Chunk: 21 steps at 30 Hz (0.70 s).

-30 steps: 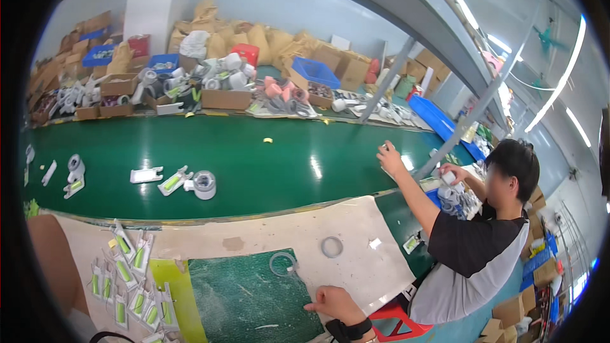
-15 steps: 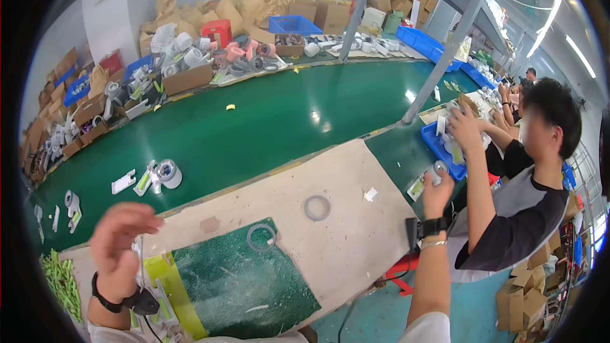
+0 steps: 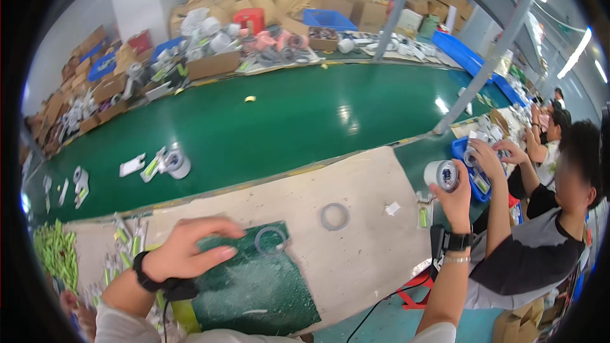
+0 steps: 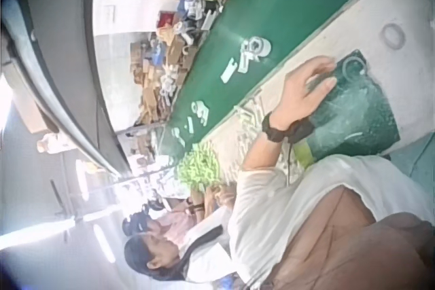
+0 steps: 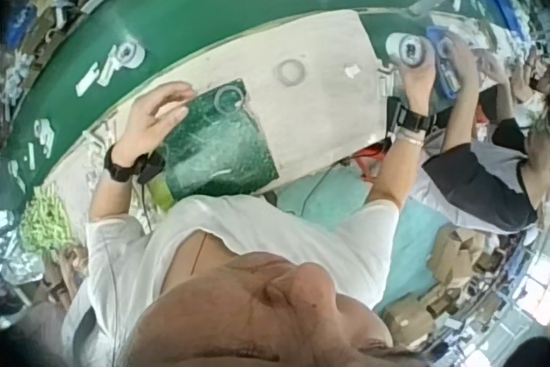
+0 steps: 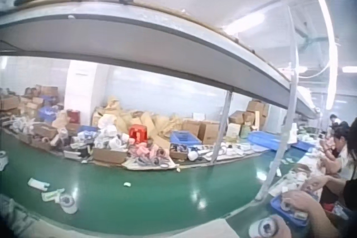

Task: Manually assemble parts of a white plastic electronic device, attaching covers and components.

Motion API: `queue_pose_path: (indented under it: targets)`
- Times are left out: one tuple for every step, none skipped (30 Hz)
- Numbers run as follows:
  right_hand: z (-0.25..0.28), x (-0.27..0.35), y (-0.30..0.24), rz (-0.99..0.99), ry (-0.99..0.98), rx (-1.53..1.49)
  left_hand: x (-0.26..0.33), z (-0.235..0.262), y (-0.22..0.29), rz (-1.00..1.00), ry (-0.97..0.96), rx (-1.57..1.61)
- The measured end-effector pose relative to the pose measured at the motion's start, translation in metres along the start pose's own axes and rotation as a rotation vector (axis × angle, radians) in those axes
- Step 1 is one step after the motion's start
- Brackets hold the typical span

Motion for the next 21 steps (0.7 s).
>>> queue_pose_path:
  targets:
    - [-0.016,0.013,-0.042,0.017,-0.092,0.016,-0.004,-0.007,-0.003,-0.016,0.012,0.108]
    - [-0.027,0.028,-0.078,0.013,-0.14,-0.071,-0.01,-0.014,-0.007,-0.041,0.024,0.22]
    - [-0.043,0.045,-0.114,0.07,-0.201,-0.139,-0.016,-0.02,-0.008,-0.07,0.08,0.349]
    - [-0.061,0.062,-0.145,0.132,-0.286,-0.174,-0.024,-0.026,-0.009,-0.104,0.136,0.48]
    - [-0.081,0.079,-0.167,0.16,-0.36,-0.127,-0.03,-0.034,-0.008,-0.101,0.143,0.571]
    - [-0.101,0.101,-0.186,0.238,-0.361,-0.197,-0.032,-0.044,-0.008,-0.096,0.148,0.669]
    - [-0.127,0.121,-0.2,0.222,-0.425,-0.274,-0.028,-0.057,-0.017,-0.002,0.111,0.793]
    - [-0.144,0.141,-0.214,0.198,-0.442,-0.246,-0.021,-0.065,-0.013,0.169,0.118,0.907]
    - [-0.154,0.153,-0.223,0.178,-0.446,-0.212,-0.011,-0.067,-0.021,0.179,0.141,0.911]
    - [-0.156,0.16,-0.228,0.179,-0.472,-0.217,0.002,-0.073,-0.037,0.232,0.169,0.981]
    - [-0.159,0.17,-0.235,0.259,-0.573,-0.167,0.012,-0.076,-0.042,0.287,0.185,1.054]
    - [-0.164,0.181,-0.242,0.339,-0.673,-0.118,0.025,-0.075,-0.043,0.294,0.221,1.045]
    - [-0.166,0.186,-0.248,0.332,-0.69,-0.119,0.035,-0.072,-0.044,0.306,0.232,1.053]
    - [-0.17,0.193,-0.257,0.377,-0.742,-0.116,0.045,-0.071,-0.045,0.313,0.215,1.061]
    - [-0.174,0.2,-0.265,0.423,-0.793,-0.113,0.055,-0.069,-0.045,0.318,0.197,1.069]
    - [-0.176,0.203,-0.267,0.413,-0.86,-0.147,0.062,-0.068,-0.044,0.346,0.193,1.096]
    - [-0.178,0.204,-0.268,0.409,-0.875,-0.145,0.069,-0.066,-0.044,0.353,0.203,1.106]
    - [-0.181,0.208,-0.269,0.404,-0.927,-0.175,0.074,-0.064,-0.044,0.346,0.21,1.128]
    - [-0.184,0.212,-0.271,0.399,-0.978,-0.205,0.078,-0.062,-0.044,0.339,0.216,1.149]
    - [-0.185,0.217,-0.274,0.391,-0.994,-0.206,0.085,-0.061,-0.048,0.349,0.226,1.159]
    - [-0.182,0.219,-0.281,0.482,-0.899,-0.135,0.088,-0.059,-0.05,0.287,0.199,1.105]
Point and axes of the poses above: each hand's wrist, its own x-axis away from the middle knuckle, its own z-axis out of the back of the hand, y = z × x, the point moved 7 cm from there along -x, towards the middle knuckle, and after that the axes turned 7 degrees about -z, right-handed, at the moved point
